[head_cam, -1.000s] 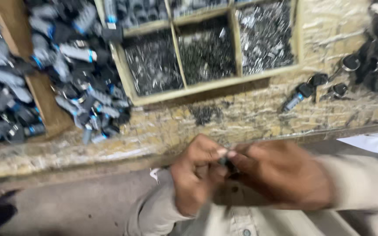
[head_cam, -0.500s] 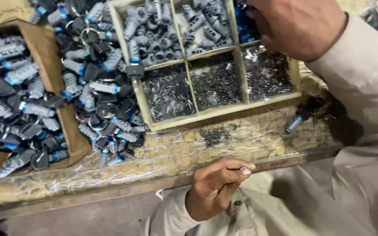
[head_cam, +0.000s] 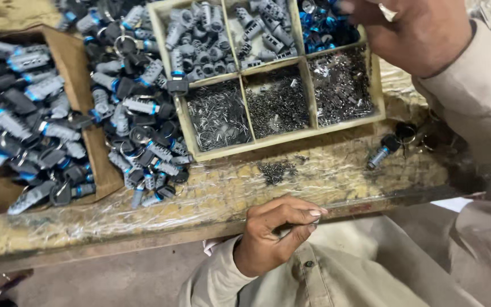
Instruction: The person assembles small key fobs by inserting metal pins into cylindrical housings and attaching them to key rings. They repeatedly pick pins from a compartmented tray, insert them into the housing, and place the assembled units into a blue basket.
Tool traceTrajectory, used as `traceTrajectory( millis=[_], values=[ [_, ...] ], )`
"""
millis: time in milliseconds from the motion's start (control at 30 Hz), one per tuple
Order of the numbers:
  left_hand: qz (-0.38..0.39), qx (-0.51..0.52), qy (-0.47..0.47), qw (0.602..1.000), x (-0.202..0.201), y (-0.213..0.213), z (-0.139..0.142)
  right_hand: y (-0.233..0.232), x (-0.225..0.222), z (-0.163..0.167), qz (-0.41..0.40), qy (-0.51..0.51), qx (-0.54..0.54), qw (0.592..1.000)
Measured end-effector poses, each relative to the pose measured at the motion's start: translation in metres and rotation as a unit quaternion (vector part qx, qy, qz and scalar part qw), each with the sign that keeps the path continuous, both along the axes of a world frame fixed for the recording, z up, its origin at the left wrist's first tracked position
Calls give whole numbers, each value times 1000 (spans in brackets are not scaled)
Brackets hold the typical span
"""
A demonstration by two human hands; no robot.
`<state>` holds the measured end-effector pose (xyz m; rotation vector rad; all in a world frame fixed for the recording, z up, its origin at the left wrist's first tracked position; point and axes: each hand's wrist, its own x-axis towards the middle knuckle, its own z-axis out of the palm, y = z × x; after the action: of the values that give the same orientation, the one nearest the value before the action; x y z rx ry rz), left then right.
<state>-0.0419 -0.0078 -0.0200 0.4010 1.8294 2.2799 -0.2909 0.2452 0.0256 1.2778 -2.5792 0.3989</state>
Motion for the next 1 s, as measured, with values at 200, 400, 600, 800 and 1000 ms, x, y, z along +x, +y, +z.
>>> traceTrajectory(
  millis=[200, 400, 600, 800, 1000],
  values=[
    [74, -1, -3, 997, 8, 3, 3, -25, 71, 48, -31, -319, -120, 940],
    [153, -48, 31, 987, 13, 5, 13, -10, 185, -9, -28, -664, -328, 672],
    [198, -137, 84, 967, 13, 2, 18, -24, 222, -24, -84, -494, -347, 793],
    [181, -134, 58, 973, 16, 6, 22, -37, 235, -19, -68, -427, -336, 837],
    [172, -100, 18, 980, 21, -1, 20, -56, 245, -22, -90, -383, -393, 831]
  ],
)
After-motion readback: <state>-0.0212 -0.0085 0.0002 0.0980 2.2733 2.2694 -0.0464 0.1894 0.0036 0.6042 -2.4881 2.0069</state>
